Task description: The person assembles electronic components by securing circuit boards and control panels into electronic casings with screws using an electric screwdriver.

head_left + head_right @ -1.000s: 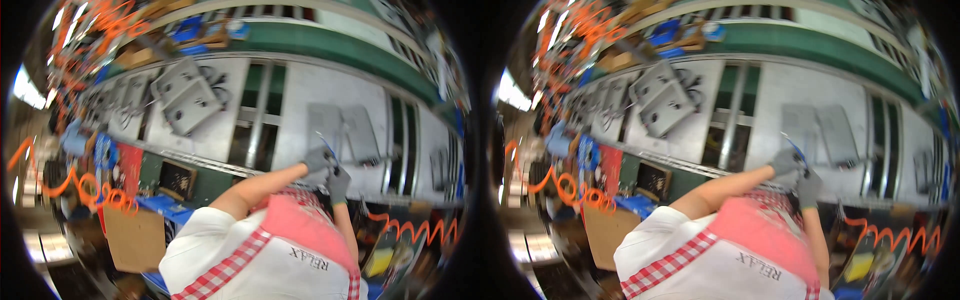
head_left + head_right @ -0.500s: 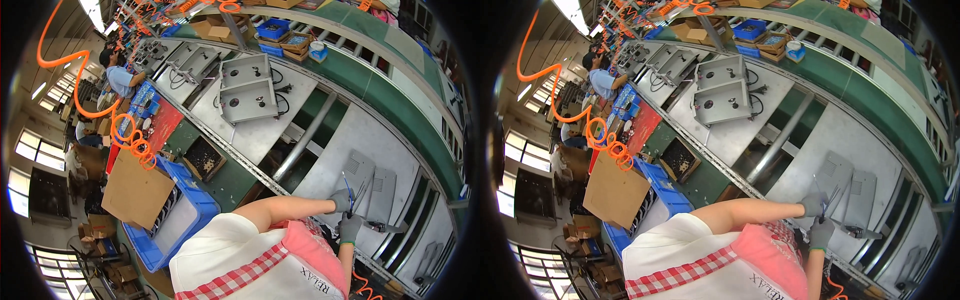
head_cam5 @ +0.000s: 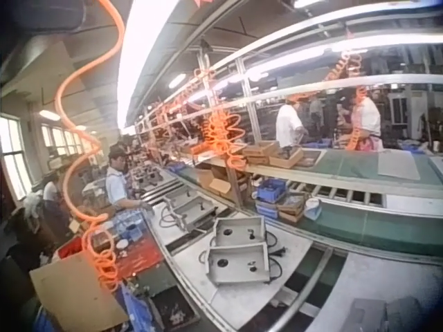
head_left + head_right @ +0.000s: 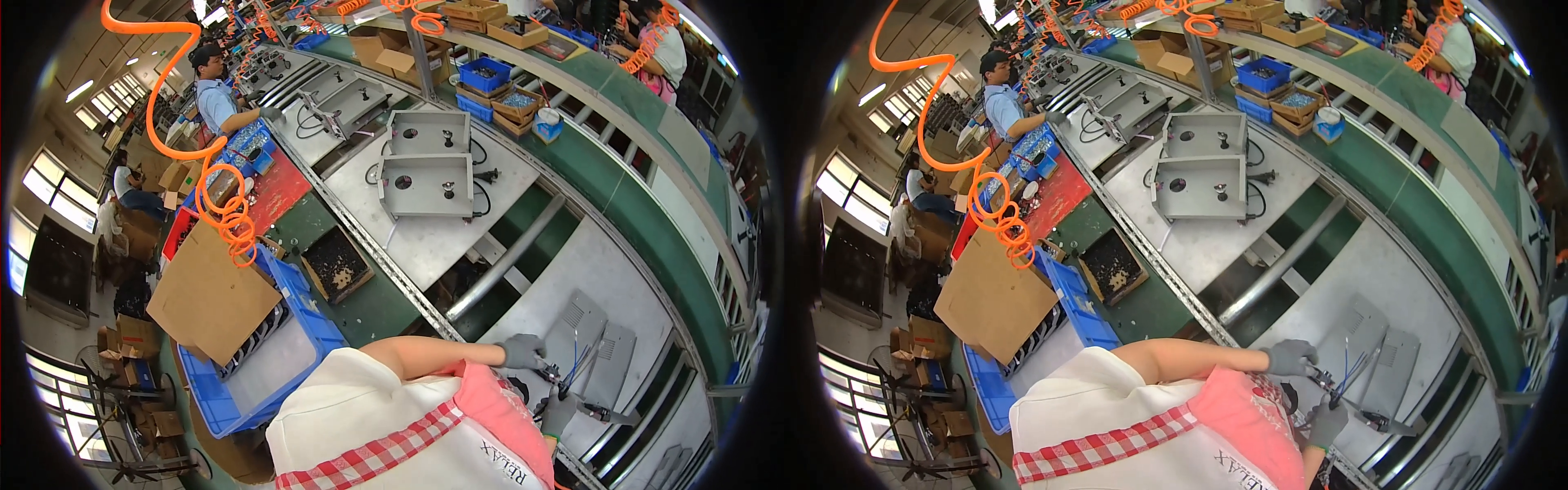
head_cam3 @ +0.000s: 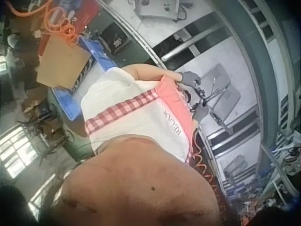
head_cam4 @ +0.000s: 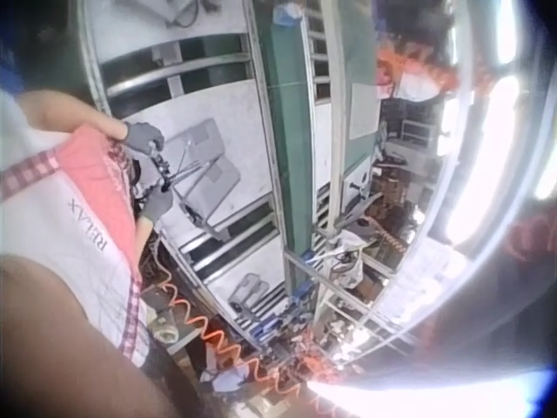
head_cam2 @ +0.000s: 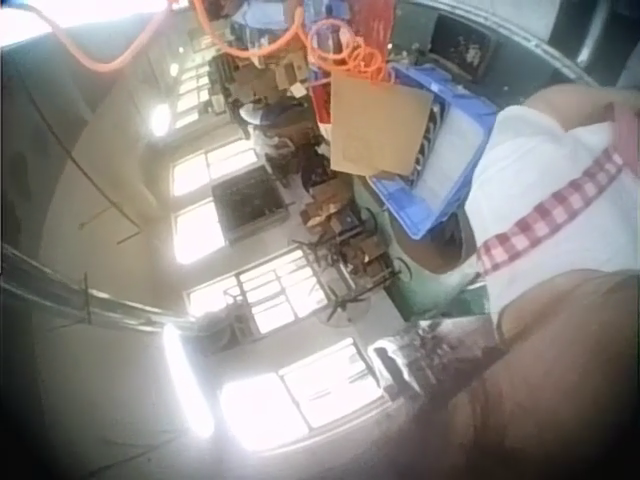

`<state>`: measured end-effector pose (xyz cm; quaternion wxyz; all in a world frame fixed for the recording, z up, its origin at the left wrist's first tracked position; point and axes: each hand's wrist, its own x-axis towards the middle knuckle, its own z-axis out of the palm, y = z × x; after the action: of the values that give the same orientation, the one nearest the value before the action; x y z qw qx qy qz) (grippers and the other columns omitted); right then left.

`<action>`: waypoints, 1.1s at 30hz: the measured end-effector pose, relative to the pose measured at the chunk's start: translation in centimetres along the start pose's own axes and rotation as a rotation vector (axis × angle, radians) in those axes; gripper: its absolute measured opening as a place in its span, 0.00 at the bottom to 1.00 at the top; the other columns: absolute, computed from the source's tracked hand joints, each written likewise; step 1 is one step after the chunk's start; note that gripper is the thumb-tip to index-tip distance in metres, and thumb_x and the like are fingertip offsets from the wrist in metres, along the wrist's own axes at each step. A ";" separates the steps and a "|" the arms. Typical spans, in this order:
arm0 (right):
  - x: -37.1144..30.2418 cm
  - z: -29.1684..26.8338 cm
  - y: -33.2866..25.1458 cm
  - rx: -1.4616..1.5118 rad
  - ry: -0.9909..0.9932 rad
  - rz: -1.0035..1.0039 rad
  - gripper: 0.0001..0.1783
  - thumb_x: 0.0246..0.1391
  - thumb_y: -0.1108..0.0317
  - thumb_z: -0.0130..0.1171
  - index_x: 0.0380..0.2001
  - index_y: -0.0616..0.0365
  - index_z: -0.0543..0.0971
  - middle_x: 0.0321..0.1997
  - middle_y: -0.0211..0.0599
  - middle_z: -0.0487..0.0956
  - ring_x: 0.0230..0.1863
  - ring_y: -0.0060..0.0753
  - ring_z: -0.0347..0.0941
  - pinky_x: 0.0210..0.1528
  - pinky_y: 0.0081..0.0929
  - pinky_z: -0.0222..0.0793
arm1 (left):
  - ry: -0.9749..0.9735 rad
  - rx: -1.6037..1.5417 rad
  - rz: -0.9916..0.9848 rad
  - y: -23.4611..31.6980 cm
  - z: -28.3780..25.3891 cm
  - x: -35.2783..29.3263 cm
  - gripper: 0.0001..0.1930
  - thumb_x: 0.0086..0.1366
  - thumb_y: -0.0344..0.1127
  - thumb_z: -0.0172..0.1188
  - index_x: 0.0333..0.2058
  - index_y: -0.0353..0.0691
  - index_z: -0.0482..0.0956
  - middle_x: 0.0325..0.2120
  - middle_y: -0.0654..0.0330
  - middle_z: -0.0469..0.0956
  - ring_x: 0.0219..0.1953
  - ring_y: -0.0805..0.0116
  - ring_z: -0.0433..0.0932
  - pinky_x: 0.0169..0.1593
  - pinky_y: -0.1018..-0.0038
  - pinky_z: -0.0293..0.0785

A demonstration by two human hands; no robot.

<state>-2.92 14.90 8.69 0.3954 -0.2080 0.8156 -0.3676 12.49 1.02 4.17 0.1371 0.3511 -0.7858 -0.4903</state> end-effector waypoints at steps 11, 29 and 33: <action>0.4 -0.1 2.5 0.126 0.134 0.022 0.12 0.55 0.65 0.56 0.31 0.64 0.70 0.13 0.38 0.71 0.10 0.30 0.68 0.10 0.26 0.63 | 0.015 -0.112 -0.403 -14.7 -36.3 -8.1 0.32 0.57 0.36 0.57 0.61 0.42 0.59 0.39 0.49 0.79 0.38 0.61 0.80 0.43 0.64 0.77; -0.1 0.3 4.2 0.153 0.347 0.054 0.15 0.56 0.60 0.57 0.37 0.63 0.75 0.14 0.34 0.73 0.12 0.25 0.68 0.15 0.21 0.64 | 0.999 -0.642 -0.906 -28.0 -61.2 -11.7 0.09 0.62 0.44 0.49 0.33 0.47 0.72 0.19 0.65 0.71 0.18 0.72 0.66 0.27 0.67 0.68; 0.2 0.6 4.0 0.166 0.333 0.014 0.16 0.56 0.59 0.56 0.37 0.63 0.75 0.14 0.33 0.73 0.12 0.24 0.68 0.16 0.20 0.64 | 1.212 -0.981 -0.935 -38.7 -53.3 -13.3 0.19 0.63 0.53 0.40 0.38 0.49 0.74 0.23 0.65 0.68 0.21 0.68 0.62 0.29 0.62 0.63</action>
<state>-2.75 17.03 5.28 0.2732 -0.1053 0.8382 -0.4601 67.99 -36.32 -2.03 0.4482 0.7340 -0.0596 -0.5068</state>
